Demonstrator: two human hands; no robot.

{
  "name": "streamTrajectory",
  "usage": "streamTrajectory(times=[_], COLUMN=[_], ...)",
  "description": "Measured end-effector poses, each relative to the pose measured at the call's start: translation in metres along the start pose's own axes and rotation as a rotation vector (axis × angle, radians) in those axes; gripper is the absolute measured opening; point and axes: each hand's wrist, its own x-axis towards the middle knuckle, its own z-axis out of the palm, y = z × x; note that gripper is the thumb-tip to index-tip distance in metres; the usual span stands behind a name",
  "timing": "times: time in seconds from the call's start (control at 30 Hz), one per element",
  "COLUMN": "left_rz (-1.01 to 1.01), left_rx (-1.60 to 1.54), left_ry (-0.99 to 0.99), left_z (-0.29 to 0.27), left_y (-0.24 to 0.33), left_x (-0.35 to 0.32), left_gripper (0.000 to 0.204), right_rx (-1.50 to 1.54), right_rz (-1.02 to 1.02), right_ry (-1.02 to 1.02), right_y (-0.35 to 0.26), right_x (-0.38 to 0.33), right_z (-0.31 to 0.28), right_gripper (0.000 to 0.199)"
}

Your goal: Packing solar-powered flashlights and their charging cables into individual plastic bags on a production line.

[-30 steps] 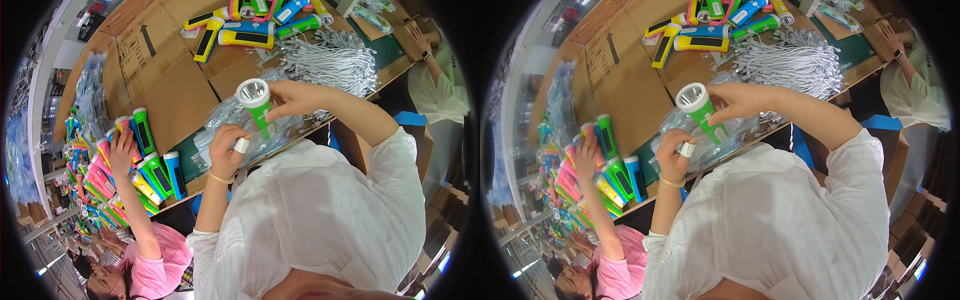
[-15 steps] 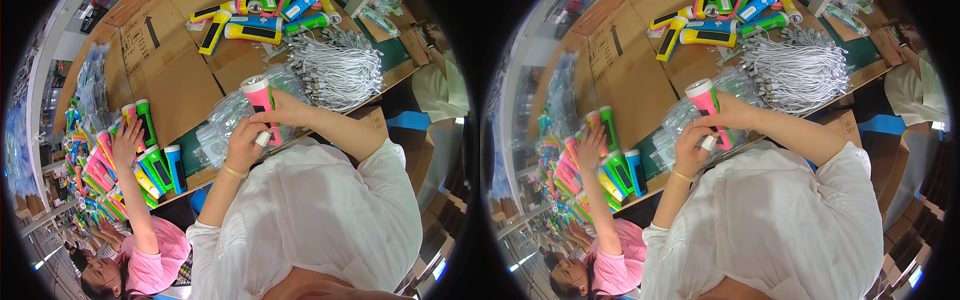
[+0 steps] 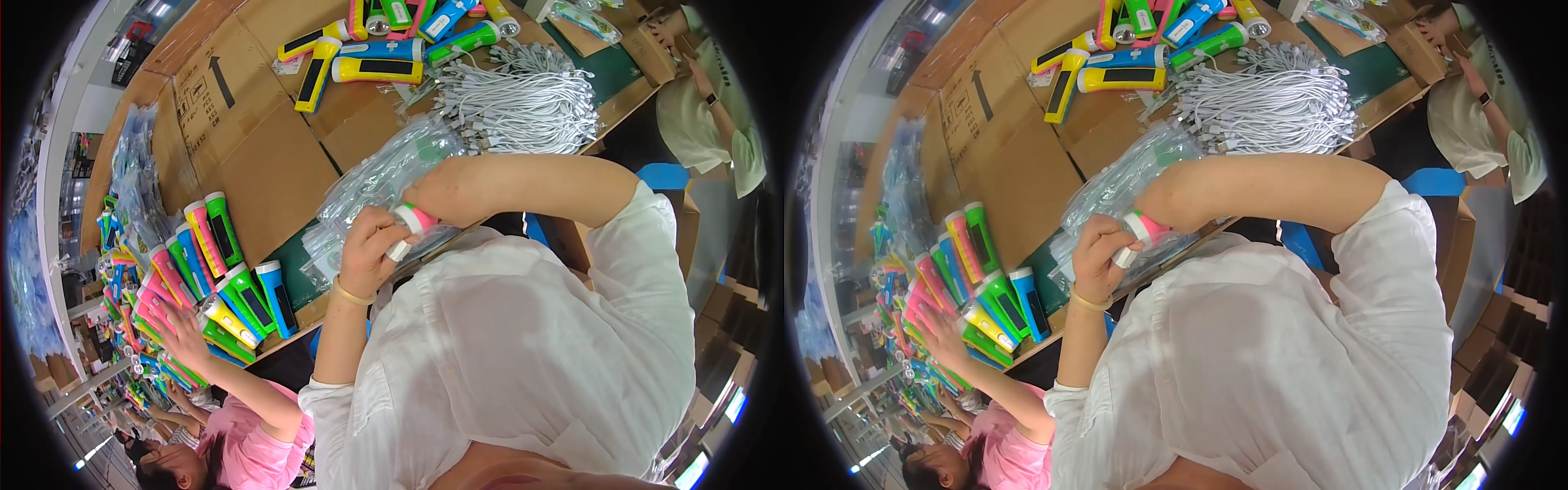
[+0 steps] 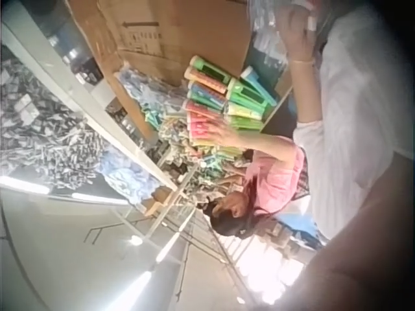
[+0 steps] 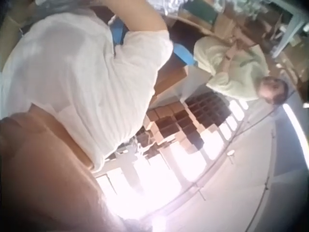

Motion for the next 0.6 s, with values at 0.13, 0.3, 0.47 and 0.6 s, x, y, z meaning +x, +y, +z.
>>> streamTrajectory(times=[0.13,0.3,0.47,0.6], left_rz=[-0.053,-0.268,-0.291,-0.290], left_rx=[0.053,0.126,0.152,0.148], left_ry=[-0.027,0.111,0.109,0.105], left_z=[0.013,0.004,0.003,0.002], left_y=[-0.006,-0.013,-0.014,-0.014], left_x=[0.003,-0.021,-0.023,-0.023], left_gripper=[0.021,0.017,0.017,0.019], right_rx=[-0.055,0.108,-0.292,-0.132], right_rz=[-0.010,0.004,0.719,0.662], right_ry=[-0.008,0.646,0.725,0.752], right_y=[0.014,0.075,0.166,0.176], right_x=[0.018,-0.020,-0.076,-0.093], right_z=[0.032,-0.015,-0.030,-0.021], right_gripper=[0.031,0.017,0.016,0.013])
